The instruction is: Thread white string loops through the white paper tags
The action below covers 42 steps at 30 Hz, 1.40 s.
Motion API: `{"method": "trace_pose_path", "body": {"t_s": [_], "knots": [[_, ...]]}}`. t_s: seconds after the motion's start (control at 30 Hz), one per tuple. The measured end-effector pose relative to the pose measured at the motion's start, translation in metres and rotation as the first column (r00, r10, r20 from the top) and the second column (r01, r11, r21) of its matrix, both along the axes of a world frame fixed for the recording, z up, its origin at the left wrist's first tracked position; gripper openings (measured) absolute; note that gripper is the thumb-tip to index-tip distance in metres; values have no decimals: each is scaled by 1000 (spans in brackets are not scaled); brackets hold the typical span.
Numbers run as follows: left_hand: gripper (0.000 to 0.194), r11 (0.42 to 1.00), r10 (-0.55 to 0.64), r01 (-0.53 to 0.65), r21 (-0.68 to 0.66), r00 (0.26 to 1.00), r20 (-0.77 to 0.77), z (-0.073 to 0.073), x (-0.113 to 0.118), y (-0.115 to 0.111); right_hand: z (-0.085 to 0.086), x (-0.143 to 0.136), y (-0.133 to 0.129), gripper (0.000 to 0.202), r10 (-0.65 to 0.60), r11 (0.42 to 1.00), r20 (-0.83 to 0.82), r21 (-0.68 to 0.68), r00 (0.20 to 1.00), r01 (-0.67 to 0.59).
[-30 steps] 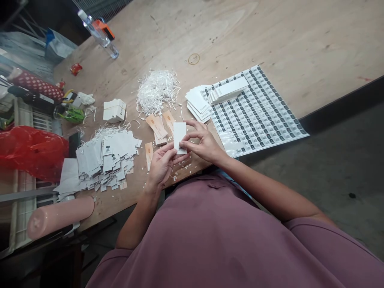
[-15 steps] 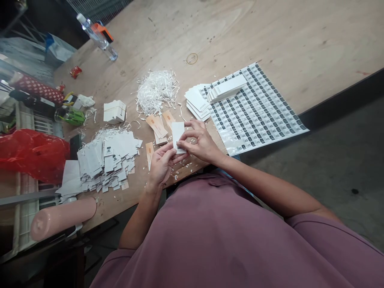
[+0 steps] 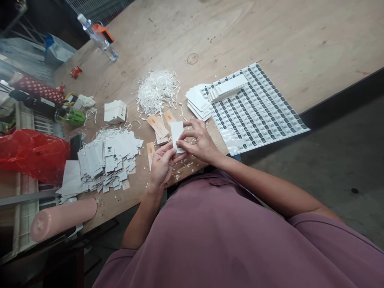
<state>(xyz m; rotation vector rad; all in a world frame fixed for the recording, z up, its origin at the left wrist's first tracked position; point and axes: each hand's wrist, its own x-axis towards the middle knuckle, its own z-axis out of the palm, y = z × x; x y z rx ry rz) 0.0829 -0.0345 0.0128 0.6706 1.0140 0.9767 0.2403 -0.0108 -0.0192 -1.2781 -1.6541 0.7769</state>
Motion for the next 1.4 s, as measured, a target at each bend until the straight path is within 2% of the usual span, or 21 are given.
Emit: {"method": "trace_pose_path", "body": {"t_s": [0.17,0.4,0.63,0.77,0.9,0.97,1.07,1.13,1.3,1.37,1.4], "knots": [[21,1000,16,-16,15,1000,-10,0,1,-1,1,-2,0,8,-8,1000,2,-5,1000,8],[37,997,58,-56,52,998,-24,-9,3,-1,2,-6,0,6,-28,999,7,35,1000,27],[35,992,105,-99,78,991,-81,-15,2,-2,6,-9,-2,6,-15,996,45,90,999,11],[35,989,132,-127,71,989,-66,-15,0,-3,10,-5,1,4,-14,998,7,57,1000,14],[35,995,97,-95,23,992,-82,-13,-2,-8,18,5,12,61,-113,989,-177,-110,978,94],[36,997,74,-73,9,993,-89,-12,-3,-11,20,8,18,71,-94,977,-305,-213,948,29],[38,999,43,-42,14,994,-96,-10,-3,-12,20,8,22,48,-10,940,-444,-309,896,-143],[39,1000,23,-23,-1,994,-110,-11,-2,-11,19,6,21,36,10,928,-474,-324,881,-185],[46,1000,21,-19,9,971,-240,-22,4,-9,16,3,14,26,19,957,-391,-261,920,-130],[44,996,7,27,82,920,-392,-27,3,-9,9,2,10,24,5,966,-352,-239,936,-95],[42,988,15,66,142,865,-502,-29,2,-10,4,1,7,23,3,970,-320,-231,947,-81]]}}
